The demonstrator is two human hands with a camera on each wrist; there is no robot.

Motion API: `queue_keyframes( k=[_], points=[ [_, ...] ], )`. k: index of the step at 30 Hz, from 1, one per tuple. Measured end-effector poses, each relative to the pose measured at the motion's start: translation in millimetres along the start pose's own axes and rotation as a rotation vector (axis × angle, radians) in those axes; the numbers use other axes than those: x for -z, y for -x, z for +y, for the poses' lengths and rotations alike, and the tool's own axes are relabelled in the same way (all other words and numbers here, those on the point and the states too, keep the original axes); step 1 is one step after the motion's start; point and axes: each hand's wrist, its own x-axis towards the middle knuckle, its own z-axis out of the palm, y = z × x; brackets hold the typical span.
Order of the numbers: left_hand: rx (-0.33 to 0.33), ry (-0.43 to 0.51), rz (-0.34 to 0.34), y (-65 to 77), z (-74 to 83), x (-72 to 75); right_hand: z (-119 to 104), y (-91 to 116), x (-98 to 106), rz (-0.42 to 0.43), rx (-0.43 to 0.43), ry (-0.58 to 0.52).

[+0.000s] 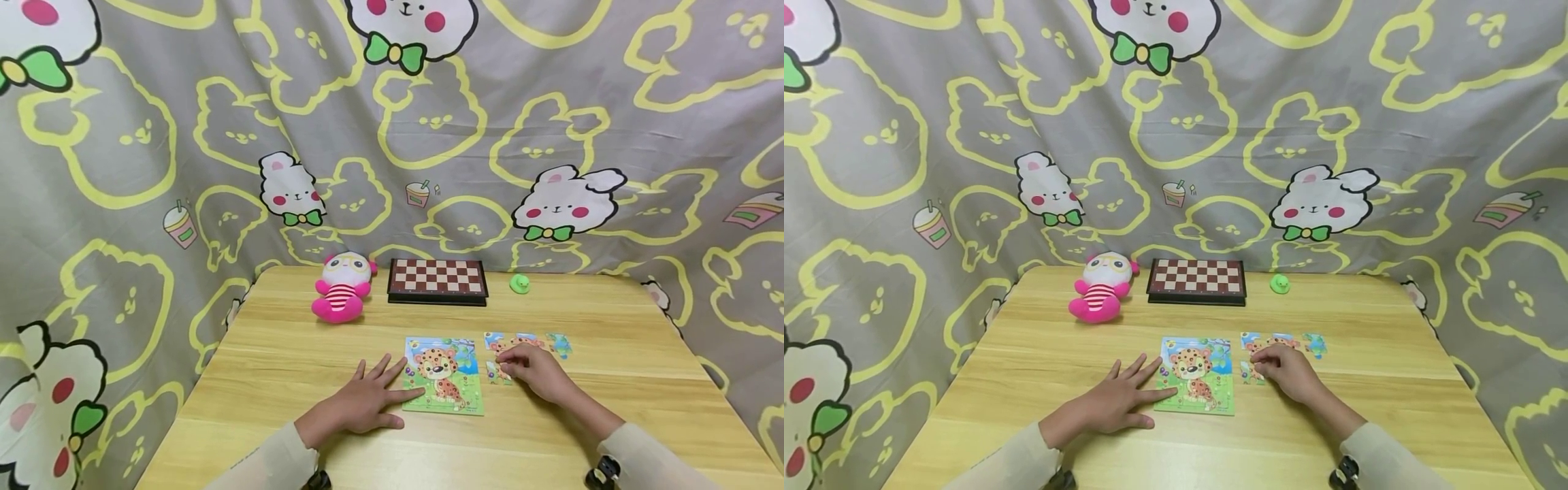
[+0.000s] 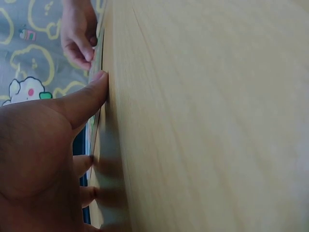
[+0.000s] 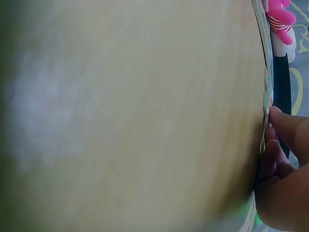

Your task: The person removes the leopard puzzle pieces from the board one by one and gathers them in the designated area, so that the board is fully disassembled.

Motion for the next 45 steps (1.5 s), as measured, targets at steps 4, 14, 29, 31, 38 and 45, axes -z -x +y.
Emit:
queue_keyframes(
  k=[4,14,29,31,38,45],
  points=[
    [0.0,0.001,0.001,0.5,-0.1,0.1,-0.7,0.9,0.1,0.006,0.014,0.01],
    [0.001,0.001,0.003,0.2,-0.3,-0.9,0.1,1.3,-0.1,0.002,-0.003,-0.011],
    [0.0,-0.003,0.002,-0.1,0.2,1.9,-3.9,-1.6,4.2,-0.028,-0.026,-0.06],
    [0.001,-0.003,0.0,-0.3,-0.2,1.4,-5.7,-1.7,4.0,-0.035,-0.023,-0.088],
    [0.002,-0.002,0.001,-0.3,-0.5,1.2,-17.6,-3.8,-0.7,-0.041,0.0,-0.132],
    [0.007,0.007,-0.002,0.3,0.7,1.7,-29.3,-10.2,-9.8,-0.049,0.027,-0.133]
  ],
)
